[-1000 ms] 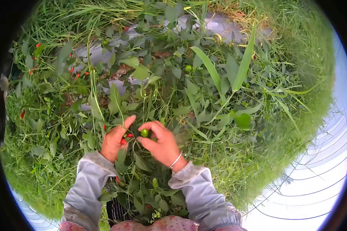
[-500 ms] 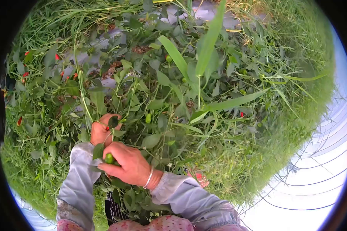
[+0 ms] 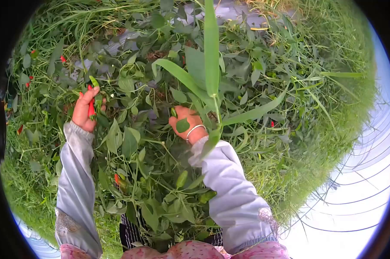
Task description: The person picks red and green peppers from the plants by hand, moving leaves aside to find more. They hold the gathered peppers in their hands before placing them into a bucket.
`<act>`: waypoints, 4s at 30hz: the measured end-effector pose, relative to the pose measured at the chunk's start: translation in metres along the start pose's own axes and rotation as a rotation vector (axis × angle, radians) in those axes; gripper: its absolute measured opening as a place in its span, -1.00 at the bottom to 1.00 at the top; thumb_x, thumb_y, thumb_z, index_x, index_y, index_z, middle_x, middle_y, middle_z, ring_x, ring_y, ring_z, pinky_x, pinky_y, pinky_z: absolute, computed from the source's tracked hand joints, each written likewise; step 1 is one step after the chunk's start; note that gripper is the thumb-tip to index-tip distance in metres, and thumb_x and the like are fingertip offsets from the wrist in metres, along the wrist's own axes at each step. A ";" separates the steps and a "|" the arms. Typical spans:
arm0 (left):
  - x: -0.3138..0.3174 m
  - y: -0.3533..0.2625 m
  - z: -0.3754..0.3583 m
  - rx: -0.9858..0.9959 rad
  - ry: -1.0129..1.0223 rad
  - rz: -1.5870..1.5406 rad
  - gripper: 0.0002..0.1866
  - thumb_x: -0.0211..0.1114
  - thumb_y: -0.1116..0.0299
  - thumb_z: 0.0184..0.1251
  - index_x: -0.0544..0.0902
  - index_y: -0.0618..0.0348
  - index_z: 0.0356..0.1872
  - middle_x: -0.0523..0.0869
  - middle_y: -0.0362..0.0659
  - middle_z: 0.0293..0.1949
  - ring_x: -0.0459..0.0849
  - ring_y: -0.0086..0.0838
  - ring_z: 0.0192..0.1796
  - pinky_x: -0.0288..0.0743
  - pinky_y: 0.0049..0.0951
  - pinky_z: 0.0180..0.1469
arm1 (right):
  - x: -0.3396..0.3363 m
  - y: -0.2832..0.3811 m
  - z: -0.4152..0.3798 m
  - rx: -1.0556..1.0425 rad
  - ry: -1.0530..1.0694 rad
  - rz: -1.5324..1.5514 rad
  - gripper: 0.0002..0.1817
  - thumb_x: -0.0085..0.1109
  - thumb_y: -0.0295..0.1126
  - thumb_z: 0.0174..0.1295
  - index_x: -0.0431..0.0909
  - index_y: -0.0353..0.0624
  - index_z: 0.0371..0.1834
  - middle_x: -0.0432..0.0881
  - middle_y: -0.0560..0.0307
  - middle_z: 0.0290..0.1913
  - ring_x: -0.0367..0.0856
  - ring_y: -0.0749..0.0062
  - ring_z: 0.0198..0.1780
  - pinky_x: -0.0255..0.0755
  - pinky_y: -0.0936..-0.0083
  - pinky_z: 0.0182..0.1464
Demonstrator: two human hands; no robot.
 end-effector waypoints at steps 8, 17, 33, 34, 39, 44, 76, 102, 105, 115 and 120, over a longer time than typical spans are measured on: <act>0.017 -0.009 0.008 0.114 0.039 -0.085 -0.80 0.29 0.32 0.17 0.52 0.07 -0.21 0.59 -0.26 -0.36 0.58 -0.48 -0.38 0.47 -0.48 -0.44 | 0.019 0.102 0.012 -0.173 0.128 -0.066 -0.53 0.16 -0.37 -0.03 0.35 -0.13 0.02 0.61 0.02 -0.33 0.59 0.01 -0.21 0.42 0.19 -0.19; 0.015 -0.001 -0.004 0.080 0.079 -0.091 -0.79 0.28 0.32 0.19 0.49 0.13 -0.21 0.57 -0.22 -0.33 0.57 -0.43 -0.37 0.44 -0.45 -0.46 | 0.124 0.003 0.114 0.063 -0.047 -0.113 -0.73 0.13 -0.32 0.02 0.57 0.01 -0.16 0.56 0.02 -0.13 0.56 0.22 -0.11 0.41 0.35 -0.01; 0.009 0.014 -0.011 0.077 0.008 0.041 -0.83 0.26 0.33 0.18 0.52 0.07 -0.23 0.61 -0.26 -0.40 0.58 -0.51 -0.45 0.45 -0.46 -0.54 | 0.088 0.000 0.066 0.594 -0.410 1.501 -0.64 0.16 0.04 0.14 0.47 -0.01 -0.28 0.44 0.28 -0.56 0.29 0.50 -0.61 0.16 0.52 -0.58; 0.010 0.013 -0.013 0.075 -0.001 0.054 -0.84 0.26 0.34 0.18 0.52 0.07 -0.24 0.61 -0.27 -0.42 0.57 -0.52 -0.47 0.44 -0.47 -0.55 | 0.084 -0.001 0.059 0.626 -0.443 1.481 -0.71 0.16 -0.07 0.17 0.43 -0.05 -0.28 0.43 0.23 -0.56 0.32 0.49 -0.60 0.17 0.50 -0.57; 0.017 0.011 -0.019 0.093 -0.022 0.091 -0.85 0.25 0.38 0.16 0.53 0.10 -0.26 0.62 -0.26 -0.45 0.57 -0.55 -0.50 0.44 -0.49 -0.59 | 0.102 -0.029 0.070 0.658 -0.433 1.190 -0.71 0.17 -0.19 0.17 0.47 -0.12 -0.16 0.56 0.06 -0.37 0.47 0.42 -0.37 0.29 0.49 -0.29; 0.002 0.008 -0.013 0.132 -0.070 0.150 -0.80 0.31 0.43 0.10 0.54 0.14 -0.23 0.63 -0.25 -0.38 0.59 -0.56 -0.43 0.47 -0.50 -0.47 | 0.084 -0.028 0.043 0.410 -0.488 1.337 -0.77 0.20 -0.21 0.11 0.48 -0.12 -0.44 0.36 0.25 -0.62 0.25 0.53 -0.63 0.15 0.50 -0.56; 0.227 0.083 -0.002 0.400 0.626 2.346 -0.75 0.20 0.36 0.00 0.61 0.10 -0.23 0.63 0.07 -0.25 0.64 -0.09 -0.15 0.50 -0.16 -0.13 | 0.023 0.027 -0.123 -0.082 0.789 1.538 -0.72 0.09 -0.25 0.24 0.46 -0.10 -0.04 0.49 0.37 -0.39 0.32 0.80 -0.51 0.16 0.78 -0.54; 0.118 0.153 -0.027 0.435 0.473 2.140 -0.74 0.09 0.26 0.19 0.53 0.11 -0.14 0.60 0.01 -0.16 0.60 -0.12 -0.16 0.52 -0.21 -0.17 | -0.150 -0.027 0.040 -0.133 0.100 -0.256 -0.52 0.17 -0.38 -0.04 0.46 -0.13 0.05 0.60 -0.07 -0.07 0.57 0.06 -0.01 0.46 0.23 -0.03; 0.122 0.152 -0.037 0.608 0.528 2.126 -0.74 0.02 0.26 0.20 0.52 0.10 -0.15 0.57 -0.05 -0.11 0.58 -0.13 -0.16 0.52 -0.15 -0.16 | -0.126 -0.043 0.016 0.052 0.329 -0.442 -0.57 0.17 -0.38 -0.02 0.50 -0.14 0.00 0.61 -0.01 -0.07 0.58 0.12 -0.02 0.47 0.23 -0.03; 0.122 0.144 -0.038 0.458 0.377 2.001 -0.66 0.04 0.07 0.22 0.51 0.14 -0.25 0.54 0.03 -0.27 0.56 -0.07 -0.25 0.47 -0.17 -0.15 | -0.056 -0.070 -0.075 0.039 0.251 -0.262 -0.71 0.04 -0.46 0.07 0.51 -0.19 -0.09 0.62 -0.05 -0.09 0.62 0.15 -0.07 0.50 0.34 -0.07; 0.122 0.124 -0.039 0.602 0.536 2.094 -0.75 0.19 0.27 0.03 0.55 0.04 -0.22 0.53 -0.12 -0.22 0.56 -0.21 -0.23 0.53 -0.30 -0.24 | -0.044 -0.048 -0.095 0.027 0.119 -0.069 -0.70 0.03 -0.44 0.07 0.41 -0.26 -0.10 0.57 -0.18 -0.16 0.62 0.00 -0.18 0.48 0.19 -0.14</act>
Point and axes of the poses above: each hand's wrist, its own z-axis towards the middle knuckle, its own x-axis out of the palm, y = z × x, the point moved 6 cm from there along z, towards the middle knuckle
